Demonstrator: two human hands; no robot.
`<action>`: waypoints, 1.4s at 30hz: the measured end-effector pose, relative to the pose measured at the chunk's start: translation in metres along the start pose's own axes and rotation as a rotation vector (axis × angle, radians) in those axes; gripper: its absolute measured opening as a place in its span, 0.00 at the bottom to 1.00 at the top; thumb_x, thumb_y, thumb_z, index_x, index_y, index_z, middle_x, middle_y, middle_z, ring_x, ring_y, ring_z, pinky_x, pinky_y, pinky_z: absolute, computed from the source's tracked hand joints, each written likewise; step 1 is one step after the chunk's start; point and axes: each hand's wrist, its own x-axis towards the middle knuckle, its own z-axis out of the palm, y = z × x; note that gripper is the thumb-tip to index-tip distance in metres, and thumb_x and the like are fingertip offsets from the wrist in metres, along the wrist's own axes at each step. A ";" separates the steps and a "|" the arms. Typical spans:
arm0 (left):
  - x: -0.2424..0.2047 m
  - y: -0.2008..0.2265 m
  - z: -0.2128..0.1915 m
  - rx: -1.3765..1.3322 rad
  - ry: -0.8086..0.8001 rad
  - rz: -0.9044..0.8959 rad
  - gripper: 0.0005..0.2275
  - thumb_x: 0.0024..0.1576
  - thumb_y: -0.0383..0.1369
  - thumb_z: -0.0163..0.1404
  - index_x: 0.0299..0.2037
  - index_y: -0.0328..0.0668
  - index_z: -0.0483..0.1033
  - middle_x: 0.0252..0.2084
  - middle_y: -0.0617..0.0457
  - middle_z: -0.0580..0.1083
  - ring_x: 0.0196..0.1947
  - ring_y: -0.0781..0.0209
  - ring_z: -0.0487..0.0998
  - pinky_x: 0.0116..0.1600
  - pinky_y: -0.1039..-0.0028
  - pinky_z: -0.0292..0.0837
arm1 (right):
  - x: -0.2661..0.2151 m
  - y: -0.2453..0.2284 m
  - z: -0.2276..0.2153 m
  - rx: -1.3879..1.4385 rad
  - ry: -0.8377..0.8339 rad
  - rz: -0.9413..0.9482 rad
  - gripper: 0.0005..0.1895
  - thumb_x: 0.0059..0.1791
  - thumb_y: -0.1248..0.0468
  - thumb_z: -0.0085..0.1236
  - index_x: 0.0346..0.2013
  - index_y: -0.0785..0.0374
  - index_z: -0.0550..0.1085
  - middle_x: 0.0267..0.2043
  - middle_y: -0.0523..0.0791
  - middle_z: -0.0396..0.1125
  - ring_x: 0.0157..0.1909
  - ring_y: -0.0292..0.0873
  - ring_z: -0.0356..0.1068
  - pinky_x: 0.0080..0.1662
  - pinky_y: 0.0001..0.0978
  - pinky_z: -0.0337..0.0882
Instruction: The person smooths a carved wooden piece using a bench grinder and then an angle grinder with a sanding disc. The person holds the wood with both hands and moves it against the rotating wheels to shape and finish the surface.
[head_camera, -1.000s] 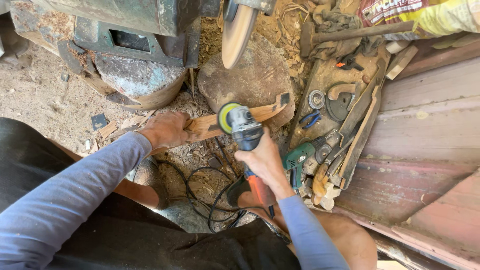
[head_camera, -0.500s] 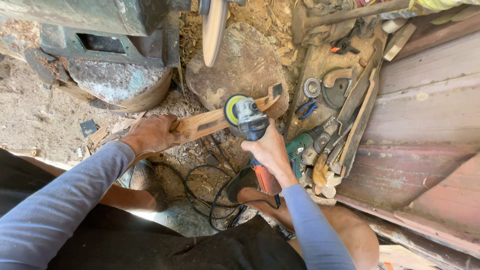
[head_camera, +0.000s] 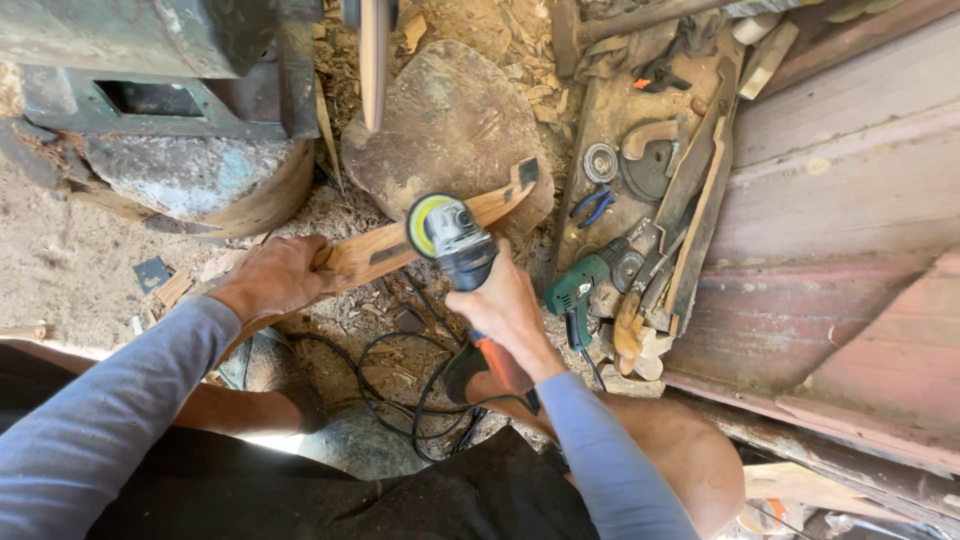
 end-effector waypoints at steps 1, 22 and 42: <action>-0.001 -0.002 0.001 -0.007 0.024 0.026 0.22 0.56 0.54 0.53 0.53 0.50 0.75 0.34 0.53 0.77 0.31 0.62 0.76 0.42 0.65 0.76 | 0.004 0.004 -0.005 0.002 0.002 0.041 0.43 0.30 0.59 0.68 0.57 0.66 0.62 0.40 0.54 0.75 0.41 0.53 0.78 0.48 0.40 0.76; -0.021 0.007 0.001 -0.219 -0.011 0.082 0.21 0.57 0.48 0.54 0.55 0.46 0.76 0.37 0.48 0.79 0.33 0.56 0.78 0.45 0.64 0.79 | 0.013 0.016 -0.024 0.122 0.128 0.048 0.35 0.31 0.64 0.69 0.50 0.65 0.65 0.41 0.51 0.74 0.41 0.50 0.77 0.46 0.40 0.76; 0.068 0.076 0.111 -1.640 -0.139 0.125 0.15 0.59 0.28 0.52 0.57 0.40 0.72 0.47 0.49 0.80 0.44 0.57 0.82 0.51 0.67 0.82 | -0.033 0.035 -0.100 1.238 0.177 -0.014 0.18 0.45 0.63 0.65 0.45 0.66 0.70 0.30 0.47 0.68 0.24 0.49 0.73 0.27 0.41 0.76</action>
